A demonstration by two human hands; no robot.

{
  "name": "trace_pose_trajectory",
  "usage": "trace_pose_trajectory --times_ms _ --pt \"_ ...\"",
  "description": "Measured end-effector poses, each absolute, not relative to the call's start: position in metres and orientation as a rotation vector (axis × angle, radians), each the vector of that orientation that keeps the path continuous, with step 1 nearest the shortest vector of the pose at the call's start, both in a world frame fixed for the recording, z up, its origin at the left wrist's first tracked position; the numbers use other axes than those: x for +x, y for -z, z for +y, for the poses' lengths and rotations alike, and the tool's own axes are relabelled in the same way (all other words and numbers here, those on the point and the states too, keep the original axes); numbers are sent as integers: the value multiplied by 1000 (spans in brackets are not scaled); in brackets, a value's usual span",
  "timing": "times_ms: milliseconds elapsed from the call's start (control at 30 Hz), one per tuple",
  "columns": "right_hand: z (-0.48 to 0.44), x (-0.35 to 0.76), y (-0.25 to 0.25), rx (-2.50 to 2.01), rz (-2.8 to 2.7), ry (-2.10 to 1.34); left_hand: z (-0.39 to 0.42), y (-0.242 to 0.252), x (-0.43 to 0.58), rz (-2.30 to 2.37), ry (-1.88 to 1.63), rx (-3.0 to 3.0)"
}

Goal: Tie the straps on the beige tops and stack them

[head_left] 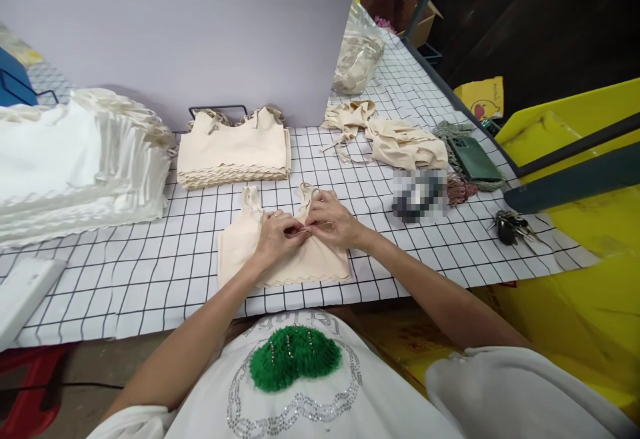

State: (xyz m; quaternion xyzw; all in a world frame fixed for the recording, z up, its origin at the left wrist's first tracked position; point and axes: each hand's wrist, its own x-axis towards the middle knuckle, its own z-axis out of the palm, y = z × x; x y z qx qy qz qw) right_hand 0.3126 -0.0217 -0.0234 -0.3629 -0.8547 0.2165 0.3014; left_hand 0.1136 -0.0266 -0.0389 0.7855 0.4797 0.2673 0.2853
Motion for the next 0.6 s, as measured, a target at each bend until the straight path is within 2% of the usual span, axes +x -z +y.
trace_pose_trajectory --times_ms 367,600 --pt "-19 320 14 -918 -2573 -425 -27 42 111 1263 -796 2073" --pt "-17 318 18 -982 -2362 -510 -26 44 111 1258 -778 2119"
